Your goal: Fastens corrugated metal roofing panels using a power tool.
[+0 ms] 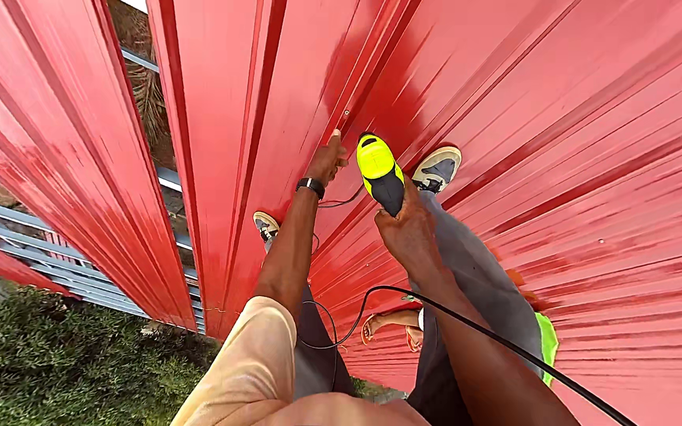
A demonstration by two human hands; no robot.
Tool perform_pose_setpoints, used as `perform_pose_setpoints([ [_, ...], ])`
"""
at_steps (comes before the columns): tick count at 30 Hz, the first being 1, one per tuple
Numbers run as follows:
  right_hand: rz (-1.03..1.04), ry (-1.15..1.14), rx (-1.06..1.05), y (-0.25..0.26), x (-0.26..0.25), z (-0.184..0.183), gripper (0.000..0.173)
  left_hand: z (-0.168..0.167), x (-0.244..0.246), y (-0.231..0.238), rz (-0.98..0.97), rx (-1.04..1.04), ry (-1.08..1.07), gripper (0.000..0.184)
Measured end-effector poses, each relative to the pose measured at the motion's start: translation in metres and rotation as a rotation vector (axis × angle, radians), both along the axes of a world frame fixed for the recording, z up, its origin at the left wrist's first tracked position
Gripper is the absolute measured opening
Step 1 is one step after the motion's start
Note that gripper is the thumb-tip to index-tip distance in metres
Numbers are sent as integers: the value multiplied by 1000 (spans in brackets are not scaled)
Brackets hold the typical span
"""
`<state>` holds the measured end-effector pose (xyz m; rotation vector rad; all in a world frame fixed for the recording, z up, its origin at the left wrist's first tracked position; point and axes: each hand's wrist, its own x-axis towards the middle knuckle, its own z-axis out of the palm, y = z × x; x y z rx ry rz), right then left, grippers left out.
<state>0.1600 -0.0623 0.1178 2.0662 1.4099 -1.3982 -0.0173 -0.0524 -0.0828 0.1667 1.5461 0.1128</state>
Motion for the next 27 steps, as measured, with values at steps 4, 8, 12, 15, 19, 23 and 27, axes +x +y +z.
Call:
perform_pose_setpoints([
  [4,122,-13,69,-8,-12,-5,81,65,-1,-11,324,-76,-526,102],
  [8,397,-62,141,-8,-23,-13,90,77,-1,-8,588,34,-656,70],
  [12,526,-80,206,-1,-32,-33,89,59,-3,-6,699,36,-650,52],
  [15,507,-86,164,1,-37,-41,90,46,-4,-4,685,-3,-606,51],
  [19,503,-81,155,2,-36,-49,89,38,-3,-4,693,-20,-580,51],
  [23,490,-65,132,11,-36,-55,89,32,-1,1,723,5,-571,51],
  [27,507,-77,124,15,-40,-60,86,26,-5,0,736,3,-582,51],
])
